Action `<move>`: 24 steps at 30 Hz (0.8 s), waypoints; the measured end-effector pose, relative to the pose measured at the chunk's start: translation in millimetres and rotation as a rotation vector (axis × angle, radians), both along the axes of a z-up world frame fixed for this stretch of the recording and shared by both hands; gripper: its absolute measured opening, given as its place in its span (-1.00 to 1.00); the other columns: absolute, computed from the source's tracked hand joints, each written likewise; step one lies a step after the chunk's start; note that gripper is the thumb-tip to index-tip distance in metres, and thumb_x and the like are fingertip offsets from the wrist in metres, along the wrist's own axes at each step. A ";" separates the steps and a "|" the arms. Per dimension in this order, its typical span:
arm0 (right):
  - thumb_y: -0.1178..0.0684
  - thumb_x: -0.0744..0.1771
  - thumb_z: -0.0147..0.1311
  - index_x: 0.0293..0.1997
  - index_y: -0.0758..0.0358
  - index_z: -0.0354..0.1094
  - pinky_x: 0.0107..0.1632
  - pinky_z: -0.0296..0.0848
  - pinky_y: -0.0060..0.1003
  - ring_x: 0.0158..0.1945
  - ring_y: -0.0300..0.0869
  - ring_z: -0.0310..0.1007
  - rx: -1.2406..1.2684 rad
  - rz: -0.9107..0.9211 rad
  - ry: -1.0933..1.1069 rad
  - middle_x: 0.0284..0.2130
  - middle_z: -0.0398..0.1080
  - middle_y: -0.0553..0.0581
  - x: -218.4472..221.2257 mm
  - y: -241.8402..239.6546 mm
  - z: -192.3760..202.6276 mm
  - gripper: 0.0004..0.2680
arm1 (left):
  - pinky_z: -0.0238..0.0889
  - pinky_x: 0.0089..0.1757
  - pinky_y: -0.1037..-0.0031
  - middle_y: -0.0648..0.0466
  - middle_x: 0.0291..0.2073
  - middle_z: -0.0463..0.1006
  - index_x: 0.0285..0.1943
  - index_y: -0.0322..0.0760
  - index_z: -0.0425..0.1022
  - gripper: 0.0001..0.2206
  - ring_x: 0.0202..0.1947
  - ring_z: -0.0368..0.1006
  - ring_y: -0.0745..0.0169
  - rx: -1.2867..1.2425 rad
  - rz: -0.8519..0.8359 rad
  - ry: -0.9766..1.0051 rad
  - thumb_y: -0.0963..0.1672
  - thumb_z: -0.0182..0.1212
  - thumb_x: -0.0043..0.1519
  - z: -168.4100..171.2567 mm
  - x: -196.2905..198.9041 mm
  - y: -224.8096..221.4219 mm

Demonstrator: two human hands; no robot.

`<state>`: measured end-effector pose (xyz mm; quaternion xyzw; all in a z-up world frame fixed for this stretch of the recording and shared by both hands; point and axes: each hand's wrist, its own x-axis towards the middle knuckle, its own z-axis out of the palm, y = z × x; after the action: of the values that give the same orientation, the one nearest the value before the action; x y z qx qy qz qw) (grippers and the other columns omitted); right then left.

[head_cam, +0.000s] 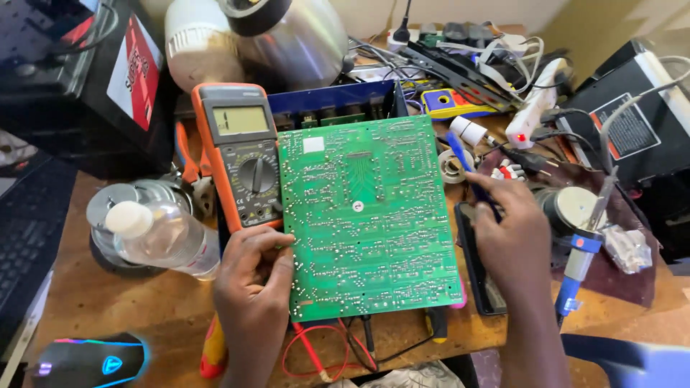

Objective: Cleaning a printed circuit board with a brush and testing its components using a multimeter.

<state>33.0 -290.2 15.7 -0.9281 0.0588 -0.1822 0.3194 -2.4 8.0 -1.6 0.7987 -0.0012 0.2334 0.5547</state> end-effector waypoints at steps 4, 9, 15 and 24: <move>0.22 0.35 -0.07 0.28 0.30 0.52 0.27 0.38 -0.05 0.21 0.04 0.49 -0.039 0.098 -0.069 0.17 0.52 0.25 28.4 0.0 -16.2 -0.65 | 0.37 -0.28 0.59 0.06 -0.13 0.57 -0.17 -0.30 0.67 -0.93 -0.27 0.48 0.36 0.014 -0.003 -0.005 -0.27 0.30 0.28 -3.8 0.1 0.8; 0.01 0.41 0.02 0.38 0.27 0.42 0.36 0.28 0.02 0.36 0.16 0.37 -0.138 0.191 -0.018 0.30 0.43 0.34 53.4 1.3 -42.8 -0.64 | 0.34 -0.29 0.61 0.06 -0.11 0.59 -0.16 -0.32 0.69 -0.92 -0.27 0.49 0.37 -0.019 0.003 0.034 -0.27 0.31 0.26 -4.0 -0.1 0.8; 0.15 0.31 0.13 0.25 0.23 0.52 0.23 0.39 -0.06 0.29 0.04 0.45 -0.092 0.254 -0.006 0.27 0.47 0.22 49.0 13.6 -29.0 -0.66 | 0.36 -0.31 0.60 0.06 -0.11 0.58 -0.15 -0.31 0.69 -0.91 -0.30 0.47 0.36 -0.003 0.016 0.049 -0.28 0.32 0.25 -6.3 1.0 0.4; 0.14 0.40 0.12 0.17 0.17 0.58 0.11 0.51 -0.03 0.10 0.04 0.58 -0.156 0.139 -0.162 0.08 0.60 0.22 34.0 15.1 -17.0 -0.78 | 0.40 -0.28 0.61 0.05 -0.10 0.57 -0.15 -0.33 0.69 -0.93 -0.26 0.50 0.35 -0.035 0.008 0.053 -0.27 0.33 0.27 -6.1 0.7 0.0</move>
<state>67.0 -275.1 -1.4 -0.9342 -0.0460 -0.2379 0.2617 -1.6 8.0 -7.8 0.7948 0.0206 0.2143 0.5674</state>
